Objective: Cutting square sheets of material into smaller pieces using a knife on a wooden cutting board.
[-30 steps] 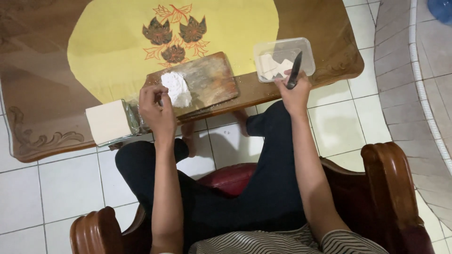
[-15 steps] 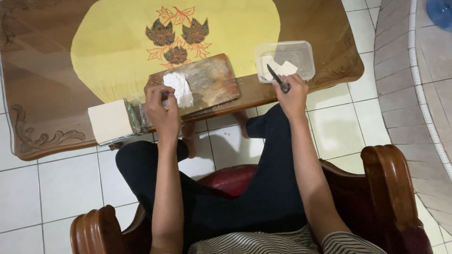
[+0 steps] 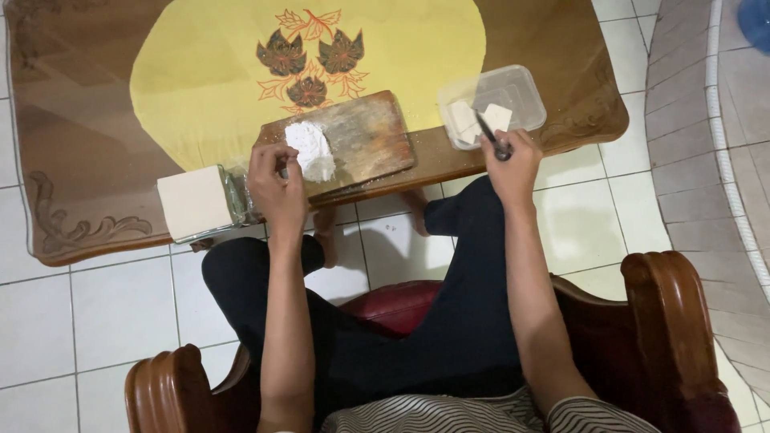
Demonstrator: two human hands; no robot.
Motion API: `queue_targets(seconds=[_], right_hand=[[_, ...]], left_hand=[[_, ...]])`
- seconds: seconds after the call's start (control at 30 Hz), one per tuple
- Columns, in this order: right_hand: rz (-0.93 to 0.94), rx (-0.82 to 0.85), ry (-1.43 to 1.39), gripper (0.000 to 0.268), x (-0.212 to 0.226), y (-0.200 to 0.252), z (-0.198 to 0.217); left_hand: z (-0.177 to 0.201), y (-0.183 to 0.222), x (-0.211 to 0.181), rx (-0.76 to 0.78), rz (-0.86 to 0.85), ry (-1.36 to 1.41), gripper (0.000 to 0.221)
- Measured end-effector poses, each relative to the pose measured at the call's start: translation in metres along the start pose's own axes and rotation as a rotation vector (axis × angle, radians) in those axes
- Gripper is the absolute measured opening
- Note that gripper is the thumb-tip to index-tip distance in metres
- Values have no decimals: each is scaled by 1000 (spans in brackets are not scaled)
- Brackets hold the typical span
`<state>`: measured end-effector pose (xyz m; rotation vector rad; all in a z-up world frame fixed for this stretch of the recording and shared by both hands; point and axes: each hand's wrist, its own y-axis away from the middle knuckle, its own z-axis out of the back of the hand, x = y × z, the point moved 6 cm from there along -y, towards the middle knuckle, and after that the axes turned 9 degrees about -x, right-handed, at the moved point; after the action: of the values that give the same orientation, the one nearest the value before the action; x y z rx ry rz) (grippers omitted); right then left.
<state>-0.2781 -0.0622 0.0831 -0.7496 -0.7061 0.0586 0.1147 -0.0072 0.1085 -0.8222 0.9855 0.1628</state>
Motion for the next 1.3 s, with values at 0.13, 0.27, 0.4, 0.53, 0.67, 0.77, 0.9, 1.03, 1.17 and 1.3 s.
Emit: queue_targets(seconds=[0.13, 0.27, 0.4, 0.53, 0.67, 0.77, 0.9, 1.03, 1.17, 1.3], right_hand=[[-11, -44, 42, 34, -35, 8, 1], [-28, -75, 19, 31, -38, 10, 3], [-45, -43, -43, 30, -36, 11, 1], [3, 8, -49, 26, -16, 8, 1], [36, 67, -122, 32, -5, 8, -2], [110, 115, -143, 33, -4, 9, -8], [114, 140, -120, 29, -12, 12, -16], [144, 186, -110, 24, -12, 12, -19], [157, 170, -115, 21, -15, 12, -18], [156, 159, -120, 25, -18, 12, -19]], left_hand=[[1, -1, -2, 4, 4, -2, 20], [3, -2, -8, 6, 24, 2, 20], [10, -7, -4, -22, -11, -31, 19], [51, -22, 27, -33, -70, -117, 19], [108, -28, 67, -236, -49, -317, 13], [120, -24, 98, -335, 78, -424, 10], [119, -12, 163, -249, 213, -620, 32], [109, -7, 187, -128, 360, -760, 65], [104, -11, 154, -55, 528, -809, 86], [96, -13, 107, -7, 475, -800, 92]])
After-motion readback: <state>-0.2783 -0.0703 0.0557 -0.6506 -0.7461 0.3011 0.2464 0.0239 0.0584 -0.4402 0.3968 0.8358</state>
